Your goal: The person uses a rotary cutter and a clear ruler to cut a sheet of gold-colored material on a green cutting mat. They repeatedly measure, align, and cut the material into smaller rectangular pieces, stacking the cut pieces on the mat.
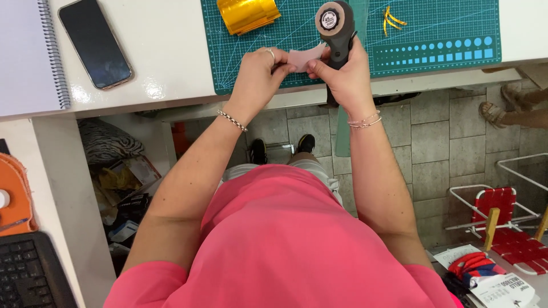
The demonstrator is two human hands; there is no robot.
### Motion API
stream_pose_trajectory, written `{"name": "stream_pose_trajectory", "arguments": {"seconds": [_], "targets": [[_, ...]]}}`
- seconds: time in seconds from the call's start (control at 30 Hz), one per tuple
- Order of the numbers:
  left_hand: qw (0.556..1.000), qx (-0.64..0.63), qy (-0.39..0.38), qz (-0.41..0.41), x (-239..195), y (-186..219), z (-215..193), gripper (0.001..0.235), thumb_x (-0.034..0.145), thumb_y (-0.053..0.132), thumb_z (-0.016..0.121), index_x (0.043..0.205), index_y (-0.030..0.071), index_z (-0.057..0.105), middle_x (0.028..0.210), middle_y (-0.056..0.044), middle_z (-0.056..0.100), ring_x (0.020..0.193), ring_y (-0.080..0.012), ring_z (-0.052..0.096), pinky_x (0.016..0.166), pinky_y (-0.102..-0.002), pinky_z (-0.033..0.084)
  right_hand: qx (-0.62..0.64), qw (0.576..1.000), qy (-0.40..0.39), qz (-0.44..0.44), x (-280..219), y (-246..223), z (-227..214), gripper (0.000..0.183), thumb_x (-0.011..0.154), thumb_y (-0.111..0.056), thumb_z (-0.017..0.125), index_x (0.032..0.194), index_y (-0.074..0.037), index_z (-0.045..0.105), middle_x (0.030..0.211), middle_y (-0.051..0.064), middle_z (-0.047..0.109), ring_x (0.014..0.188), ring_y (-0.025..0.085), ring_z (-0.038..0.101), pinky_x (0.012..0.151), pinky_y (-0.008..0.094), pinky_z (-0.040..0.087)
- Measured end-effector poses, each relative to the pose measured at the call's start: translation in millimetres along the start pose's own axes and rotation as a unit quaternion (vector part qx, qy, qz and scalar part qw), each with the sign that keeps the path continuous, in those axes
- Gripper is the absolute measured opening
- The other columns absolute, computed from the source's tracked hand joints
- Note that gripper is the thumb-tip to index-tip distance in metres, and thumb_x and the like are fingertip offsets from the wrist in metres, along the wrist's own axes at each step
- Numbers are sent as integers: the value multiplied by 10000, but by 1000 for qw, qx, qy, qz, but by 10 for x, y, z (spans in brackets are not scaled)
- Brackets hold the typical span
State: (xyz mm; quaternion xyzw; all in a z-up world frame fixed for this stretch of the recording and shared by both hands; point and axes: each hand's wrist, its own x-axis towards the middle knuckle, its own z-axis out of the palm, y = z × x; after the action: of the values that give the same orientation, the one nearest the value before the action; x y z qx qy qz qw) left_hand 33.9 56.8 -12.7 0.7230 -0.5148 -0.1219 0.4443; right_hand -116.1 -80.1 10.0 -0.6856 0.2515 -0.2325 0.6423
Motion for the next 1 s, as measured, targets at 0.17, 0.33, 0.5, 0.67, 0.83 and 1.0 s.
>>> {"name": "stream_pose_trajectory", "arguments": {"seconds": [0.17, 0.33, 0.5, 0.67, 0.83, 1.0], "targets": [[998, -22, 13, 55, -104, 11, -6, 58, 931, 69, 711, 876, 53, 723, 819, -55, 708, 799, -231, 614, 696, -349, 495, 11, 999, 16, -28, -64, 86, 30, 379, 886, 2, 786, 1104, -55, 480, 919, 70, 575, 753, 212, 669, 741, 371, 684], [989, -2, 19, 148, -130, 7, 5, 199, 999, 34, 633, 1148, 115, 737, 929, -48, 739, 839, -238, 631, 761, -356, 509, 20, 998, 34, -40, -205, -154, 115, 430, 936, -11, 742, 1258, -58, 461, 1132, 133, 660, 878, 194, 708, 743, 334, 667], [933, 231, 92, 259, -192, 116, 51, 188, 920, -38, 719, 1106, -45, 696, 961, -125, 651, 900, -291, 590, 702, -354, 566, 46, 988, 125, 74, -348, -476, 142, 401, 876, -240, 766, 1120, -50, 510, 960, 59, 580, 849, 144, 645, 719, 352, 730], [934, 196, 92, 283, -161, 248, -95, 189, 892, 24, 802, 1045, -34, 708, 975, -109, 643, 917, -283, 560, 757, -343, 547, -40, 989, 132, 51, -280, -411, 3, 355, 858, -4, 806, 1001, -80, 490, 858, 29, 537, 623, 153, 583, 546, 301, 624], [988, -129, 54, 59, -194, 375, -317, 338, 866, 233, 856, 1139, 101, 707, 1115, -73, 613, 1016, -199, 597, 774, -284, 557, -88, 991, 99, 16, -266, -440, -51, 349, 919, 20, 768, 1007, -108, 456, 902, 30, 535, 524, 145, 545, 536, 288, 542], [934, -315, 55, -161, -128, 340, -294, 200, 915, 177, 711, 1084, 73, 734, 985, -76, 778, 853, -127, 761, 672, -213, 686, -111, 990, 92, 4, -275, -473, 32, 349, 917, 30, 772, 1051, -77, 468, 949, 64, 579, 559, 155, 592, 567, 284, 590]]}}
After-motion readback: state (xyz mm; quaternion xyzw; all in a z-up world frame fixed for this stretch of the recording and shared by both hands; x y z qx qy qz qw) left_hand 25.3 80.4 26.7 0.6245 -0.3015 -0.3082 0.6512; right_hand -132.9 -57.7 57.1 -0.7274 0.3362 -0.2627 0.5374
